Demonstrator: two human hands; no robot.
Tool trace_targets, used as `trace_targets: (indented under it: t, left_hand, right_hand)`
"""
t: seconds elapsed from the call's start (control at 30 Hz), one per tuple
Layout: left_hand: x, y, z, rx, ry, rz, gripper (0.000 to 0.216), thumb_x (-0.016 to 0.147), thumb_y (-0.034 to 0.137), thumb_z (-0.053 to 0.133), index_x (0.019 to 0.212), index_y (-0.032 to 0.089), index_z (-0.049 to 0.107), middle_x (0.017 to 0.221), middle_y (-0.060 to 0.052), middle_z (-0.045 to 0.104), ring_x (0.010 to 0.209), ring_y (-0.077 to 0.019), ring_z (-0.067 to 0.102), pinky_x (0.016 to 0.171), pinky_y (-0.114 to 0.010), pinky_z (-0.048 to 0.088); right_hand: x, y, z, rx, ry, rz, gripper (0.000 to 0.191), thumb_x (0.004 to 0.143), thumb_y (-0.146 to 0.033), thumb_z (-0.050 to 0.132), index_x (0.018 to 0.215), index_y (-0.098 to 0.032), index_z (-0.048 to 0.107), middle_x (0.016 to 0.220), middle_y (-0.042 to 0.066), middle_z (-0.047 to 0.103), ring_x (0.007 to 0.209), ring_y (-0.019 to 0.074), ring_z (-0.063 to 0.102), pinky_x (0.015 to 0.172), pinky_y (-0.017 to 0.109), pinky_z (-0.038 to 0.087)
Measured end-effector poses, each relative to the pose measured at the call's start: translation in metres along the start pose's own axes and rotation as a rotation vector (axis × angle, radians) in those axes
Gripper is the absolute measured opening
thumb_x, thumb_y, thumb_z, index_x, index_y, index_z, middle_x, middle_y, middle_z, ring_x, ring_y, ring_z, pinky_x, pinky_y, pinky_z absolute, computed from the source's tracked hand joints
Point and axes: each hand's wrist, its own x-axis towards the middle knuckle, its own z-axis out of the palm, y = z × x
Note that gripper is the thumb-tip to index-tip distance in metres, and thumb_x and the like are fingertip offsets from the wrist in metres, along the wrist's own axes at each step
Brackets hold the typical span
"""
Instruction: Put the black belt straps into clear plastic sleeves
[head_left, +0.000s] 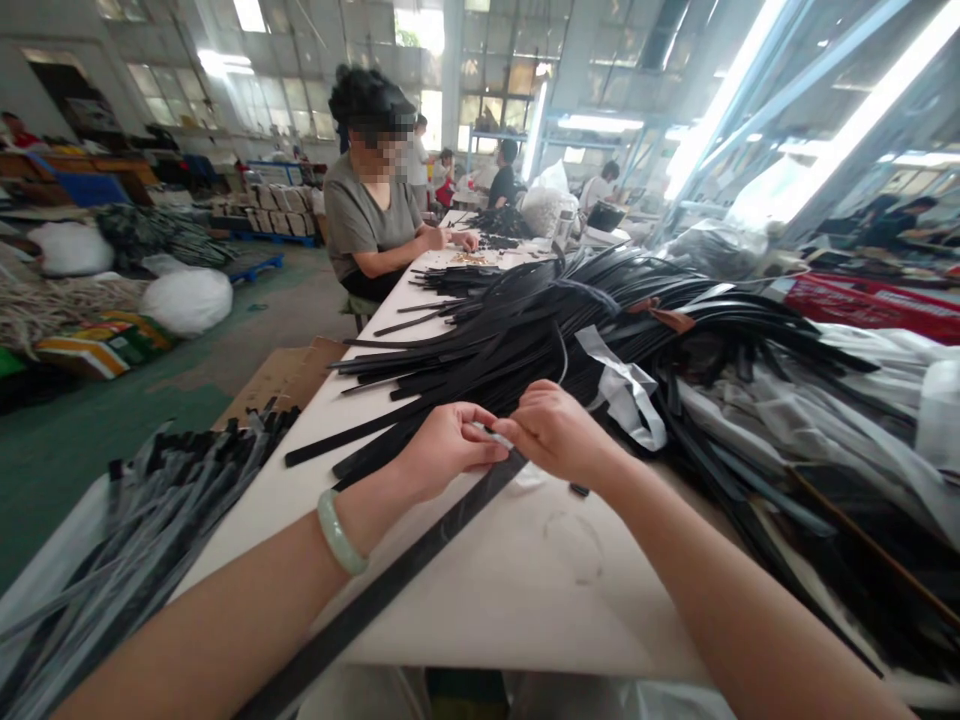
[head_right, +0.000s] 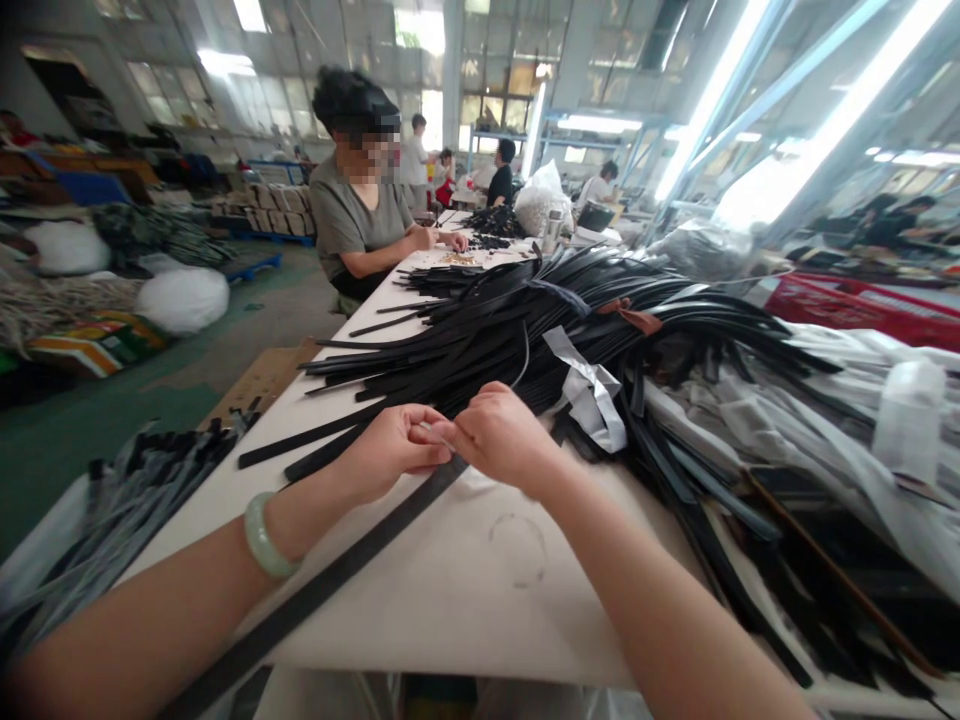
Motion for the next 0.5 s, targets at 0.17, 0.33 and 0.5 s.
trace_targets:
  t: [0.17, 0.33, 0.5]
  left_hand:
    - [0.004, -0.006, -0.004, 0.079, 0.012, 0.015, 0.041, 0.058, 0.025, 0.083, 0.089, 0.012, 0.06, 0.063, 0.001, 0.066, 0.052, -0.0084, 0.058, 0.051, -0.019, 0.044]
    - [0.005, -0.008, -0.008, 0.044, -0.039, 0.005, 0.043, 0.058, 0.025, 0.083, 0.09, 0.012, 0.058, 0.06, 0.003, 0.063, 0.051, -0.0075, 0.056, 0.051, -0.018, 0.043]
    - [0.004, -0.002, -0.009, 0.118, 0.043, 0.013, 0.043, 0.057, 0.025, 0.083, 0.091, 0.011, 0.06, 0.061, 0.001, 0.065, 0.051, -0.0077, 0.056, 0.051, -0.018, 0.042]
  right_hand:
    - [0.001, 0.008, 0.007, -0.187, 0.086, 0.235, 0.06, 0.098, -0.038, 0.03, 0.048, -0.017, 0.054, 0.048, 0.005, 0.054, 0.051, 0.0145, 0.049, 0.07, 0.032, 0.032]
    - [0.005, -0.01, 0.014, -0.043, -0.066, -0.011, 0.052, 0.097, -0.035, 0.037, 0.054, -0.016, 0.059, 0.053, 0.004, 0.06, 0.049, 0.0117, 0.049, 0.066, 0.029, 0.031]
    - [0.002, 0.006, 0.002, -0.25, 0.03, 0.218, 0.06, 0.098, -0.041, 0.033, 0.049, -0.016, 0.057, 0.051, 0.007, 0.06, 0.05, 0.0137, 0.051, 0.072, 0.032, 0.032]
